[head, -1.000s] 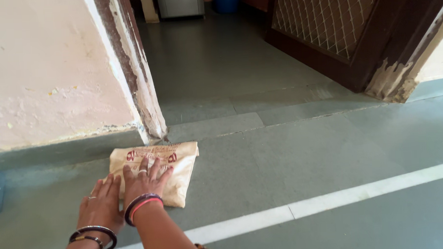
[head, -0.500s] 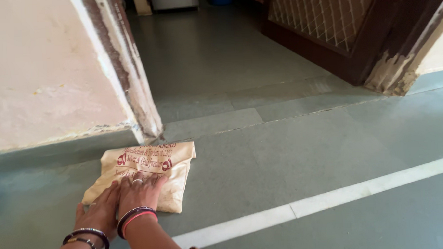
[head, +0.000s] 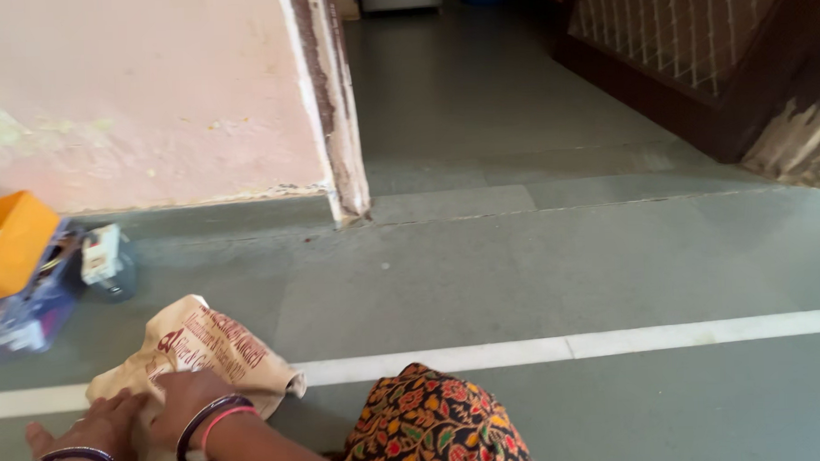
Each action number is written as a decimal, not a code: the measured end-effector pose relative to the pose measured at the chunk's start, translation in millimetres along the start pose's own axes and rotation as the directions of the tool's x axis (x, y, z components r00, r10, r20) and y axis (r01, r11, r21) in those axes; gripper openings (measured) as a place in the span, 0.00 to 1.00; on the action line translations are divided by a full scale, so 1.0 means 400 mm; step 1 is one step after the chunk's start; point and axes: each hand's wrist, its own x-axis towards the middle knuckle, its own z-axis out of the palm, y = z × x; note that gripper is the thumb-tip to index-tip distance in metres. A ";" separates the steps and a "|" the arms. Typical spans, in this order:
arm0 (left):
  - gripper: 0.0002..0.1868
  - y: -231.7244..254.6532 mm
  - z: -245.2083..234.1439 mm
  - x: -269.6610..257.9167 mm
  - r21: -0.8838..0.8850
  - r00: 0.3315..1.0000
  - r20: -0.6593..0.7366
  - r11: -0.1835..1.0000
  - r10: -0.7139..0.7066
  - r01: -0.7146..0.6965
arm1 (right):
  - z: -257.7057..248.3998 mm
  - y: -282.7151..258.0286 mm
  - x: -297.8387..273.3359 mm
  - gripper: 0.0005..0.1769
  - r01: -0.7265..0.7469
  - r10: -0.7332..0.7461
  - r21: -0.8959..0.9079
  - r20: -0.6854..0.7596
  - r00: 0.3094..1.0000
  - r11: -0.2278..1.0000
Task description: The person wipes metal wrenches with a cloth, handles a small electrical device, and places the items into a fabric bag on the floor.
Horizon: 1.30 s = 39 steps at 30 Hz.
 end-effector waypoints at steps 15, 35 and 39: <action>0.24 0.251 -0.048 0.004 -0.485 0.891 -0.425 0.791 0.158 -0.372 | -0.117 0.119 0.039 0.46 -0.509 0.514 0.130 -0.004 0.858 0.851; 0.34 0.077 -0.239 -0.161 -0.941 0.958 -0.224 0.297 -0.179 -0.164 | -0.189 -0.022 0.046 0.17 -0.200 0.290 0.266 -0.357 0.888 0.943; 0.31 0.085 -0.239 -0.134 -0.803 0.830 -0.494 0.501 -0.260 -0.322 | -0.231 -0.056 0.023 0.18 -0.052 0.135 0.262 -0.308 0.942 0.964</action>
